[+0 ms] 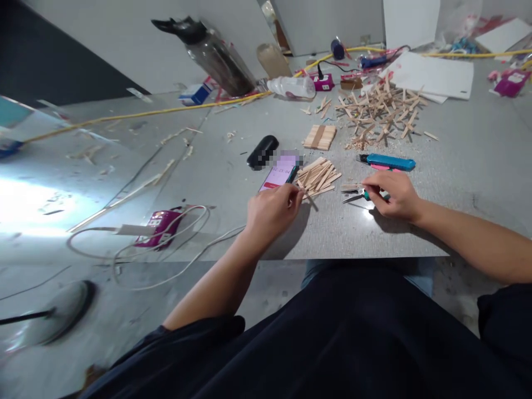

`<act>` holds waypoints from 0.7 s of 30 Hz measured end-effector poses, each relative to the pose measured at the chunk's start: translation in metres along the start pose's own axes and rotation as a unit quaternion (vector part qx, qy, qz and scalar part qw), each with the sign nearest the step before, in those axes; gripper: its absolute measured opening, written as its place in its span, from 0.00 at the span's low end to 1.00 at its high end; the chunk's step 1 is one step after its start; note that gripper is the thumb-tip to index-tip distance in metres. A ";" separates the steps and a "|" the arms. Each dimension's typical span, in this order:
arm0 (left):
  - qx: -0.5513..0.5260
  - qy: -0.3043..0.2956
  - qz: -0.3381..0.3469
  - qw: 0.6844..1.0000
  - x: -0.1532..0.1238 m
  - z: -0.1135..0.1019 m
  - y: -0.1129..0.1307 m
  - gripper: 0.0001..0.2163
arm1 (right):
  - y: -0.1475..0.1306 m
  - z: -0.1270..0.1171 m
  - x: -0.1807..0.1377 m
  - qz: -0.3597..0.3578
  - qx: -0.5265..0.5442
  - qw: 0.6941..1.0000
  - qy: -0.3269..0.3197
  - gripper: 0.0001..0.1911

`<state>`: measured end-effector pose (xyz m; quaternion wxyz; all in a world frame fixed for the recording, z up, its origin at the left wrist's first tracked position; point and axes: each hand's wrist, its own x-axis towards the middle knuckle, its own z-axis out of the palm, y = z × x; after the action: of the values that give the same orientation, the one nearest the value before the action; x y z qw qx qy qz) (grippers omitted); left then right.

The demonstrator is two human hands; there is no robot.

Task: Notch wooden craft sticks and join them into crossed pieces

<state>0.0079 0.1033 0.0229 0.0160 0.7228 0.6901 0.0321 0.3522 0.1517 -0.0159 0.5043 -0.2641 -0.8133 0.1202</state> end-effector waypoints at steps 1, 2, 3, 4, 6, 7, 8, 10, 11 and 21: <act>-0.037 0.050 0.035 0.997 -0.001 -0.002 0.001 0.16 | -0.002 0.001 0.000 0.018 0.008 1.000 0.011 0.06; -0.088 0.100 0.080 0.988 -0.001 -0.004 0.002 0.14 | -0.003 0.001 -0.001 0.037 0.018 0.999 0.023 0.06; -0.150 0.139 0.129 0.970 0.000 -0.007 0.005 0.13 | -0.005 0.002 -0.001 0.057 0.029 0.997 0.037 0.06; -0.218 0.163 0.172 0.947 0.002 -0.009 0.009 0.12 | -0.006 0.003 0.000 0.075 0.039 0.995 0.050 0.07; -0.359 0.152 0.224 0.893 0.009 -0.012 0.021 0.12 | -0.007 0.004 0.001 0.106 0.061 0.990 0.073 0.08; -0.430 0.130 0.237 0.861 0.013 -0.012 0.029 0.13 | -0.007 0.005 0.002 0.121 0.075 0.986 0.082 0.08; -0.501 0.101 0.244 0.824 0.018 -0.012 0.037 0.13 | -0.006 0.006 0.002 0.135 0.091 0.983 0.090 0.09; -0.627 0.039 0.238 0.740 0.028 -0.007 0.052 0.15 | -0.006 0.007 0.004 0.161 0.122 0.974 0.101 0.11; -0.680 0.012 0.232 0.696 0.033 -0.004 0.058 0.17 | -0.006 0.008 0.005 0.172 0.135 0.970 0.106 0.12; -0.825 -0.128 0.108 0.540 0.028 0.044 0.069 0.24 | -0.024 0.006 0.004 0.218 0.046 0.966 0.130 0.10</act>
<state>0.0810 0.1285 -0.0159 0.6895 0.4560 0.2657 0.4961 0.3383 0.1344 -0.0048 0.5792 -0.4251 -0.6568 0.2291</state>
